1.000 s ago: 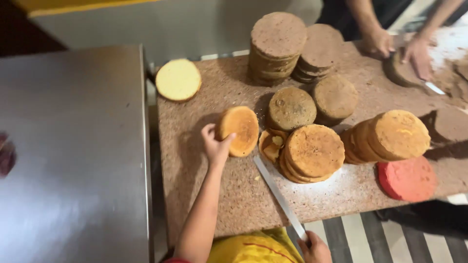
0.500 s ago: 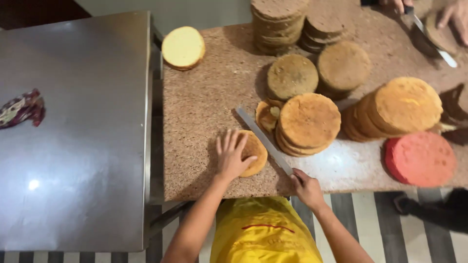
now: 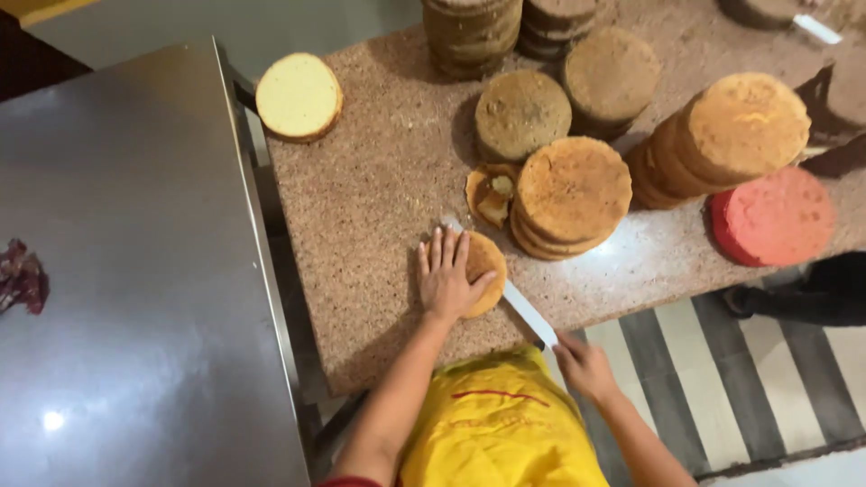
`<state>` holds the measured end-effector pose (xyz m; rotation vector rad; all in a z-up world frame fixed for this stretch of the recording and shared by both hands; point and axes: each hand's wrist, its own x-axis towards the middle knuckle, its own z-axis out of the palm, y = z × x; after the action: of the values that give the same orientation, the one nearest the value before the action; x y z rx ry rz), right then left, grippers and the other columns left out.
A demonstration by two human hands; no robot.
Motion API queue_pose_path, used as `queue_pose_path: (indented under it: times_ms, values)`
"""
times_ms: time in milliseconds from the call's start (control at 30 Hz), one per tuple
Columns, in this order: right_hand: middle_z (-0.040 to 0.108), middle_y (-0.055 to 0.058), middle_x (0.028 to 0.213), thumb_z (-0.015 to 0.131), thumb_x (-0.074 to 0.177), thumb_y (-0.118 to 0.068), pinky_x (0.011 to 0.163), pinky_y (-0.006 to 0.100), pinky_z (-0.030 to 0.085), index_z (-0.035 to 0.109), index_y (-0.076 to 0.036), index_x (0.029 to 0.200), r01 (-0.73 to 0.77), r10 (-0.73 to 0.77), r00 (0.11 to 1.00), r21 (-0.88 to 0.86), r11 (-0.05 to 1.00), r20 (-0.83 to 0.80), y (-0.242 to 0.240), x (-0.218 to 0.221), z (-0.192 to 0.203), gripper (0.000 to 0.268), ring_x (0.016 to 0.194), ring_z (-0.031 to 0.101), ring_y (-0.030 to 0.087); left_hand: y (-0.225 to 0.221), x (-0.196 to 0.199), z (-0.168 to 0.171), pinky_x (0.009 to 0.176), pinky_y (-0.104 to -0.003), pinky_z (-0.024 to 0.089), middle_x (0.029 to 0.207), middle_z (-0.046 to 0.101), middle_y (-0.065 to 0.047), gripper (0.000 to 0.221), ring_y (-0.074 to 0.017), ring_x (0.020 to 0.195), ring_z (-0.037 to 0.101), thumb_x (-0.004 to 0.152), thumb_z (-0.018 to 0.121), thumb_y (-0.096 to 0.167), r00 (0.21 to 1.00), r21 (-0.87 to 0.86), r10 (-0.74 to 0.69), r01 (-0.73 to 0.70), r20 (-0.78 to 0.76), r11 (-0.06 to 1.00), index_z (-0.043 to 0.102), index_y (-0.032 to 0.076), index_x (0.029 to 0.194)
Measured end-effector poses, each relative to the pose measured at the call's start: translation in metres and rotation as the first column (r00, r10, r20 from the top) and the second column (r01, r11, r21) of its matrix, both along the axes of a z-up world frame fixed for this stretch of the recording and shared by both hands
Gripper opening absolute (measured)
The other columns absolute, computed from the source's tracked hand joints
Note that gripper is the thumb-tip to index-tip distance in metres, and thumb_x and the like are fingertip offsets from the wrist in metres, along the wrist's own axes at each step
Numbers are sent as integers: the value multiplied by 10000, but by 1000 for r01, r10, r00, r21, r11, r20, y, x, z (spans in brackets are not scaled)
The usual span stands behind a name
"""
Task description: The person trims the browned outer crust off round sponge cake layers using a long knife, rotating each layer by hand as they slice around the edge. They place the trimmed pale layers onto a growing stack on the table and move finished stacks aside, working through layers one at a time.
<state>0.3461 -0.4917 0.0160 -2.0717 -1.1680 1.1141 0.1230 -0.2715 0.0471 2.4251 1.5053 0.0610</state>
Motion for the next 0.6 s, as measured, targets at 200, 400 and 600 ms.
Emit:
queue_pose_path:
  times_ms: [200,400,600]
  values:
    - [725,170,794,629,950,-253,654,376,539,741,-63,1134,-9,7,1000,77,997,22,18,-33,-5,287,647,668,223,-4,1,-3,1265,-513,42,1683,222,-176,1093,-330,1570,142,854,517,804,995,96,-36,28,91,995,260,37,1587]
    - [694,181,715,621,952,-241,619,379,530,739,-76,1154,-38,39,998,12,999,-52,-4,-28,2,286,598,625,203,1,2,4,1281,-466,50,1676,217,-216,1231,-331,1576,138,786,584,813,982,75,-79,67,173,995,240,-67,1576]
    - [751,169,858,644,967,-238,702,348,551,733,-64,1192,-112,116,992,65,992,-53,28,-43,-12,298,712,688,183,-6,4,2,1265,-483,83,1650,225,-255,1217,-367,1555,154,792,648,764,979,76,-83,70,184,995,240,-94,1553]
